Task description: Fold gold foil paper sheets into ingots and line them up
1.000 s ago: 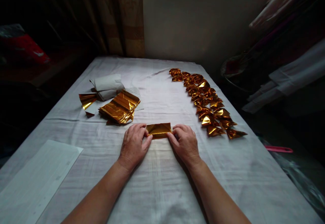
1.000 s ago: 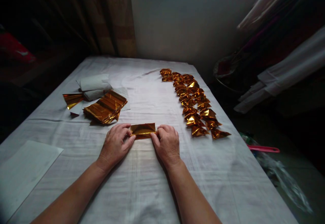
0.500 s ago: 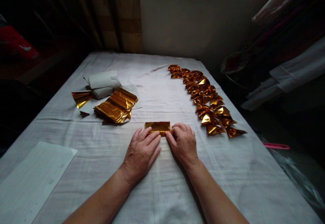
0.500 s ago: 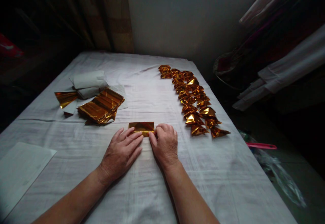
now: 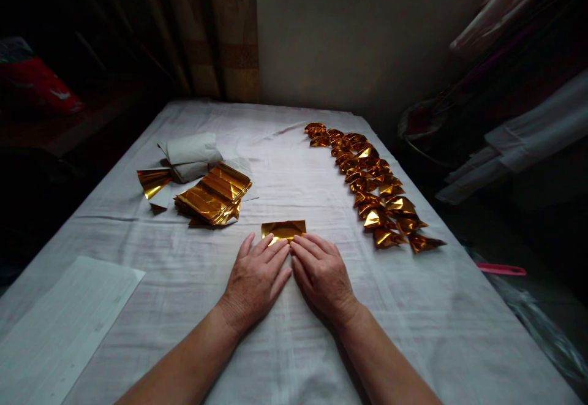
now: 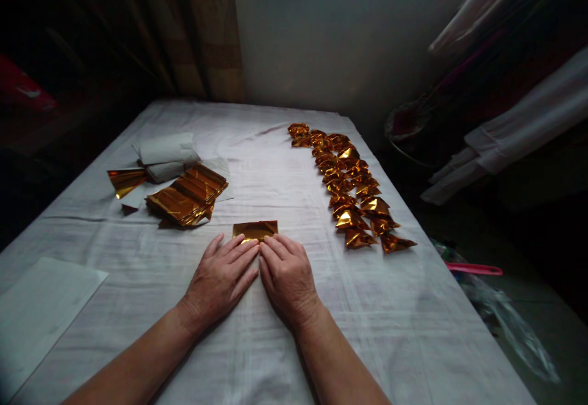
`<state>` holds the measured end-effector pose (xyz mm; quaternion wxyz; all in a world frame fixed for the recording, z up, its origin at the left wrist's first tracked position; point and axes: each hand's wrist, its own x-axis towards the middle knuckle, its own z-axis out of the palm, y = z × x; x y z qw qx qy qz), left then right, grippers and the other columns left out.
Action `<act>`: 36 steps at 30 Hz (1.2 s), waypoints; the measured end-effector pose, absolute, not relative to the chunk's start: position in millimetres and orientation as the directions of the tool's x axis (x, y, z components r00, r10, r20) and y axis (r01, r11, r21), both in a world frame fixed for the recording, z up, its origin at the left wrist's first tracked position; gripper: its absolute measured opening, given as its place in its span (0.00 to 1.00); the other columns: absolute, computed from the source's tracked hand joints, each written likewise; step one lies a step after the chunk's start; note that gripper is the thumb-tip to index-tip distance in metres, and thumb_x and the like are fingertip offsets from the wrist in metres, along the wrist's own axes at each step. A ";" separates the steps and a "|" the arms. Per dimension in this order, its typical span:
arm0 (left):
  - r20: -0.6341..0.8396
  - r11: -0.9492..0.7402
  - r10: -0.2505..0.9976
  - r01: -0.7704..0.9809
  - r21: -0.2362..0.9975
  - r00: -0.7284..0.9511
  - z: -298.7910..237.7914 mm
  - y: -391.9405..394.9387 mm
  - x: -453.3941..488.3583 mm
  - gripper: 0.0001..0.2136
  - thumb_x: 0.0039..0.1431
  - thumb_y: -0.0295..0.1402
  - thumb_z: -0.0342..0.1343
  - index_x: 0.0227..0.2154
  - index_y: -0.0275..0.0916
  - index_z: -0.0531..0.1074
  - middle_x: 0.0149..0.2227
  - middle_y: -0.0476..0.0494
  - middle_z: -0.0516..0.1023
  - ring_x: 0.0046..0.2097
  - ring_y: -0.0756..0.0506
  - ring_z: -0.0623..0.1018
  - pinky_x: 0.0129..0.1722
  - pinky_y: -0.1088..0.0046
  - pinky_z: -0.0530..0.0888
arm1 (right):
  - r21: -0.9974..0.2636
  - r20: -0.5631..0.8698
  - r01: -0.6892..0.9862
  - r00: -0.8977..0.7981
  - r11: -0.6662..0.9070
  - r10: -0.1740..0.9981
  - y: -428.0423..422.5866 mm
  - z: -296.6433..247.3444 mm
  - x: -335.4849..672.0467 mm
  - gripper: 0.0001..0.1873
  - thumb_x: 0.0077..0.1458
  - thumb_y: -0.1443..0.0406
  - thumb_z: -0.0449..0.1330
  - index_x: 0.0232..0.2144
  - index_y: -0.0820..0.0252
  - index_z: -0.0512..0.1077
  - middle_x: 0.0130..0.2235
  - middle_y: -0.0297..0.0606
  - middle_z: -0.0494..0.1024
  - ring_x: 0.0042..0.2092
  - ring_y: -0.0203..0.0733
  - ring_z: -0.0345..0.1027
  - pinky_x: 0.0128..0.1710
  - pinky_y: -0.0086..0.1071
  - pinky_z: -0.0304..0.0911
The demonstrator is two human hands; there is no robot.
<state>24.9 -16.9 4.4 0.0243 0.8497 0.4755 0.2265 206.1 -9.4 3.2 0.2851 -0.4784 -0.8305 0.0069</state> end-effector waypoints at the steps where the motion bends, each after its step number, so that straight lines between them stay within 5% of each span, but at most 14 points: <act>1: 0.359 -0.541 0.823 0.800 0.260 0.440 4.3 -16.4 24.5 0.17 0.67 0.38 0.50 0.55 0.41 0.72 0.54 0.41 0.78 0.59 0.38 0.73 0.63 0.49 0.58 | -0.267 0.433 0.798 -0.402 0.540 0.807 -11.0 2.5 205.5 0.16 0.65 0.65 0.52 0.51 0.61 0.74 0.54 0.40 0.78 0.56 0.47 0.66 0.56 0.40 0.58; 12: 0.329 -0.513 0.843 0.817 0.261 0.425 3.8 -13.0 16.9 0.18 0.68 0.39 0.48 0.56 0.40 0.71 0.57 0.40 0.75 0.61 0.37 0.72 0.66 0.45 0.54 | -0.210 0.105 0.889 -0.394 0.407 0.913 -15.4 3.7 199.7 0.25 0.68 0.60 0.47 0.64 0.60 0.62 0.67 0.41 0.60 0.67 0.49 0.53 0.66 0.52 0.45; 25: 0.337 -0.417 0.880 0.883 0.213 0.335 16.1 -10.1 -2.0 0.15 0.67 0.37 0.49 0.51 0.42 0.75 0.52 0.42 0.80 0.58 0.33 0.73 0.62 0.39 0.56 | -0.182 0.106 0.948 -0.243 0.259 0.964 -17.8 -1.2 200.5 0.29 0.67 0.56 0.49 0.65 0.65 0.60 0.68 0.47 0.56 0.68 0.54 0.50 0.66 0.56 0.42; 30: 0.421 -0.411 0.858 0.885 0.219 0.294 15.3 -8.2 1.2 0.14 0.67 0.35 0.49 0.48 0.39 0.76 0.50 0.39 0.80 0.54 0.37 0.75 0.62 0.46 0.60 | -0.188 0.118 0.944 -0.251 0.270 0.961 -16.4 -1.1 202.0 0.30 0.66 0.55 0.49 0.64 0.65 0.60 0.68 0.47 0.57 0.68 0.54 0.51 0.66 0.56 0.43; 36: 0.345 -0.547 0.816 0.813 0.200 0.464 6.4 -8.3 11.9 0.19 0.67 0.39 0.50 0.56 0.40 0.71 0.59 0.41 0.73 0.63 0.37 0.68 0.66 0.48 0.55 | -0.199 0.132 0.929 -0.290 0.311 0.948 -15.4 -1.6 202.6 0.28 0.67 0.57 0.48 0.65 0.64 0.60 0.67 0.46 0.58 0.68 0.53 0.51 0.66 0.55 0.42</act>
